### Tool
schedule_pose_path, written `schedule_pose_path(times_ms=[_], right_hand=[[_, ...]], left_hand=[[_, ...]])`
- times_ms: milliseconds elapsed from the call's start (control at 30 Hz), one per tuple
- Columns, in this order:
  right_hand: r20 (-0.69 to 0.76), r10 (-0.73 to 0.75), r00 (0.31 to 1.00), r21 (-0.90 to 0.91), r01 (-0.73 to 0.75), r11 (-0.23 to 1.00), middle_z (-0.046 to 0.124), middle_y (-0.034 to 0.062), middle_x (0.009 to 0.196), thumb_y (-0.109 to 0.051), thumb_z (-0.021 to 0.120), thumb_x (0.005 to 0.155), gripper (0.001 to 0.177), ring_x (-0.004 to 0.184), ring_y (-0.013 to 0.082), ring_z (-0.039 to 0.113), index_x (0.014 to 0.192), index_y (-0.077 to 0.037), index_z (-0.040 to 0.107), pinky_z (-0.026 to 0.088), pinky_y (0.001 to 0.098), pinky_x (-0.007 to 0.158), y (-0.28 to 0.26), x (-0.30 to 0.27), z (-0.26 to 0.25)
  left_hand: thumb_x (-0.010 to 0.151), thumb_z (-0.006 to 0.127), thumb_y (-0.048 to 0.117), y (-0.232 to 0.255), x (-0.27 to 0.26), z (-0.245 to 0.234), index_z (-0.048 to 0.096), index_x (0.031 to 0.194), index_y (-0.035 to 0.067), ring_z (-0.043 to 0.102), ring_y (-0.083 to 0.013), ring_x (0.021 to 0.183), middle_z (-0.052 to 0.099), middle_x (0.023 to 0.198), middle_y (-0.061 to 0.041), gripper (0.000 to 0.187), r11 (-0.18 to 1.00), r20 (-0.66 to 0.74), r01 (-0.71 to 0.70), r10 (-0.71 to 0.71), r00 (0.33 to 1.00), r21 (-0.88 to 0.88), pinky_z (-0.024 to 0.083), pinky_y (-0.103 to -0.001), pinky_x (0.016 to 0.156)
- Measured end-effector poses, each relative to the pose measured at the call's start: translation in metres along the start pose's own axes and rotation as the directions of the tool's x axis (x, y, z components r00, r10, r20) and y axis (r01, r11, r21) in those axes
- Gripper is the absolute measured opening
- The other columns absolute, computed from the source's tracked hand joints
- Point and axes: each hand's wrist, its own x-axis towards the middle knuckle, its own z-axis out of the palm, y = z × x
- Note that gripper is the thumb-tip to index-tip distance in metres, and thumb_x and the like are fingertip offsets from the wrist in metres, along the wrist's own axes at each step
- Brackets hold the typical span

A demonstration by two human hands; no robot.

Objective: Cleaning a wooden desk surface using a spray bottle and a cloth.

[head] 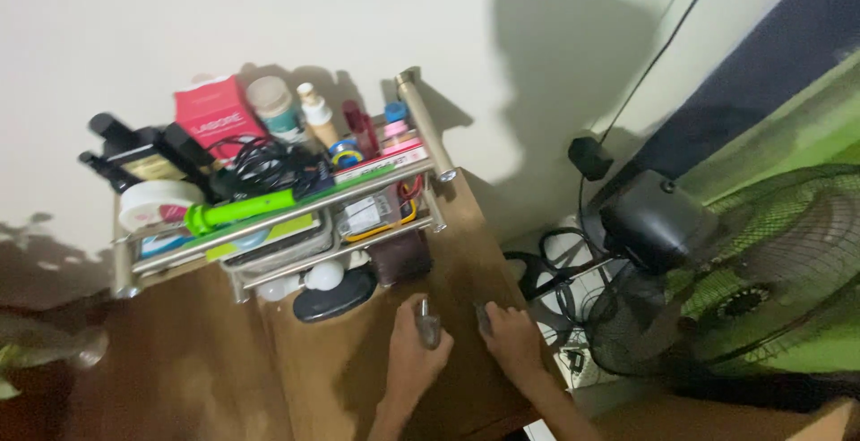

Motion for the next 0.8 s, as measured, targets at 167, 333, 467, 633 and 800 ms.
schedule_pose_path(times_ms=[167,333,467,633,800], right_hand=[[-0.158,-0.036,0.987,0.106,0.053,0.993,0.069,0.0141,0.083,-0.019,0.079,0.078,0.040,0.082,0.0354,0.063,0.111,-0.003,0.062,0.049,0.0472,0.075,-0.004,-0.006,-0.004],[-0.130,0.112,0.985,0.157,-0.091,0.983,0.067,0.0139,0.081,-0.021,0.077,0.088,0.022,0.081,0.0326,0.062,0.103,-0.009,0.066,0.050,0.0442,0.074,-0.005,-0.006,0.000],[-0.207,0.030,0.978,0.158,0.003,0.987,0.070,0.0134,0.085,-0.019,0.079,0.079,0.034,0.079,0.0345,0.061,0.106,-0.003,0.066,0.049,0.0463,0.072,-0.004,-0.004,-0.001],[-0.215,0.018,0.976,0.158,0.017,0.987,0.070,0.0130,0.085,-0.018,0.079,0.078,0.035,0.080,0.0328,0.063,0.106,-0.002,0.064,0.049,0.0448,0.072,-0.007,-0.003,-0.004],[-0.102,0.103,0.989,0.152,-0.087,0.985,0.065,0.0166,0.078,-0.018,0.086,0.079,0.034,0.077,0.0346,0.061,0.100,-0.004,0.064,0.048,0.0456,0.071,-0.009,0.000,-0.007]], left_hand=[[0.077,0.077,0.014,0.023,0.034,0.022,0.050,0.134,0.010,0.064,-0.0462,0.097,0.058,0.118,-0.020,0.064,0.982,0.019,-0.016,0.013,1.000,0.190,0.055,-0.052,0.076],[0.075,0.079,0.021,0.016,0.051,0.031,0.050,0.132,0.014,0.066,-0.0445,0.095,0.058,0.118,-0.016,0.064,0.928,0.045,-0.031,0.015,0.999,0.371,0.058,-0.051,0.072],[0.076,0.079,0.021,0.006,0.055,0.030,0.051,0.131,0.012,0.067,-0.0440,0.094,0.058,0.119,-0.016,0.062,0.928,0.017,-0.036,0.032,0.999,0.371,0.059,-0.050,0.072],[0.077,0.077,0.021,-0.010,0.056,0.029,0.051,0.129,0.009,0.068,-0.0435,0.091,0.058,0.121,-0.015,0.059,0.931,0.027,-0.044,0.036,0.999,0.362,0.060,-0.048,0.070],[0.078,0.078,0.020,-0.027,0.060,0.036,0.052,0.128,0.008,0.067,-0.0447,0.090,0.058,0.118,-0.017,0.057,0.930,0.082,-0.051,0.023,0.996,0.364,0.057,-0.051,0.070]])
